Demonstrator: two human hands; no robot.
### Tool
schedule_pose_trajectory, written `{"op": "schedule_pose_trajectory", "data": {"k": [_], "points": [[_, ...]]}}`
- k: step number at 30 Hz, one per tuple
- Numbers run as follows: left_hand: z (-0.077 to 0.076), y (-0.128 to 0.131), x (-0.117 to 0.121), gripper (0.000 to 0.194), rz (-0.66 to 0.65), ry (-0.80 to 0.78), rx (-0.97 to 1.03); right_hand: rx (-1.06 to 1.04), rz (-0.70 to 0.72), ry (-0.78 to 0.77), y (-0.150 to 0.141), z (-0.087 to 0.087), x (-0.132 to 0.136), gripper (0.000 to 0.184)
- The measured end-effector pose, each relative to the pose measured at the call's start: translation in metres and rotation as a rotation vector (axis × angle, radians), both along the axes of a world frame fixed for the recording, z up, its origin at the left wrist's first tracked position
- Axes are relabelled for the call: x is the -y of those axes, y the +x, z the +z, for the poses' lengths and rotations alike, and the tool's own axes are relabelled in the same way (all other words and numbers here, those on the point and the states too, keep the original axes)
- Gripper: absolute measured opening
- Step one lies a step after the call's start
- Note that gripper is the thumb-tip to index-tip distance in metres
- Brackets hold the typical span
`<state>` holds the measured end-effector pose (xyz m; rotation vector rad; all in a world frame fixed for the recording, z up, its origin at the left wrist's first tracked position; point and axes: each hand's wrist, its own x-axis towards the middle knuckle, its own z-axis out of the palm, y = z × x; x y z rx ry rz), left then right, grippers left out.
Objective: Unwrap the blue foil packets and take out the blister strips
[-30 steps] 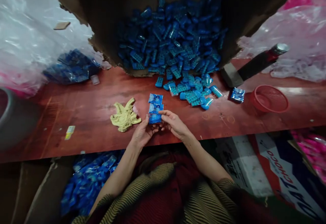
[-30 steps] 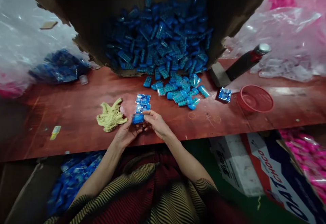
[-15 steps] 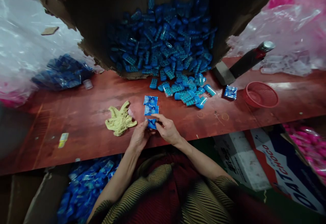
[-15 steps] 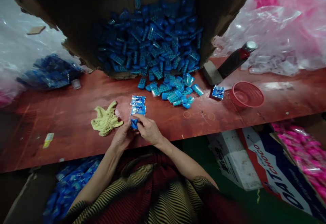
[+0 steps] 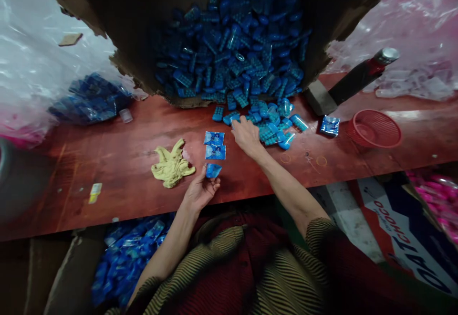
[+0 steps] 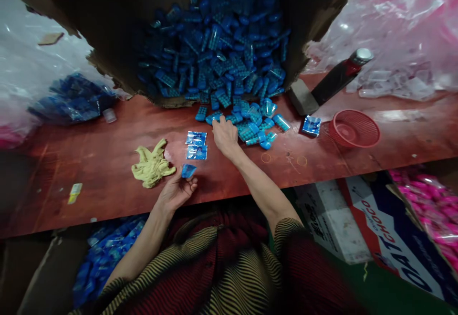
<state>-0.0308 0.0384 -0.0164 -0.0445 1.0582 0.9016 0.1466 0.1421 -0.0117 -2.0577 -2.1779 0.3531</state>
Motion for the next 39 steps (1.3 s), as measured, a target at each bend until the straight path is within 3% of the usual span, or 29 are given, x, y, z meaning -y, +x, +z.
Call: {"op": "schedule_pose_trajectory", "data": {"k": [4, 6, 11, 15, 21, 24, 28, 33, 39], "points": [[0.001, -0.001, 0.001, 0.016, 0.005, 0.007, 0.038, 0.028, 0.116, -0.04, -0.001, -0.001, 0.019, 0.029], [0.001, -0.001, 0.001, 0.015, 0.007, -0.005, 0.034, 0.018, 0.106, -0.045, -0.001, -0.001, 0.021, 0.032], [0.0, -0.001, 0.002, 0.015, 0.006, -0.014, 0.026, -0.007, -0.019, -0.022, -0.015, -0.001, -0.004, 0.043], [0.001, -0.004, 0.004, 0.018, 0.019, -0.004, 0.028, -0.025, -0.007, -0.065, -0.021, -0.004, -0.016, 0.038], [-0.003, -0.007, 0.007, 0.027, 0.049, 0.016, 0.062, -0.147, 0.055, -0.166, 0.003, -0.008, 0.007, 0.055], [-0.006, -0.006, 0.007, 0.025, 0.056, 0.029, 0.074, -0.253, 0.001, -0.179, 0.013, -0.01, 0.022, 0.05], [-0.008, -0.003, 0.006, 0.025, 0.041, 0.066, 0.082, -0.625, -0.151, -0.133, 0.018, -0.017, 0.038, 0.038], [-0.009, -0.002, 0.006, 0.025, 0.037, 0.095, 0.035, -1.272, -0.308, -0.266, 0.008, -0.016, 0.057, 0.03], [-0.011, 0.0, 0.007, 0.016, 0.07, 0.134, -0.053, -1.607, -0.334, -0.458, -0.001, 0.004, 0.077, 0.036]]}}
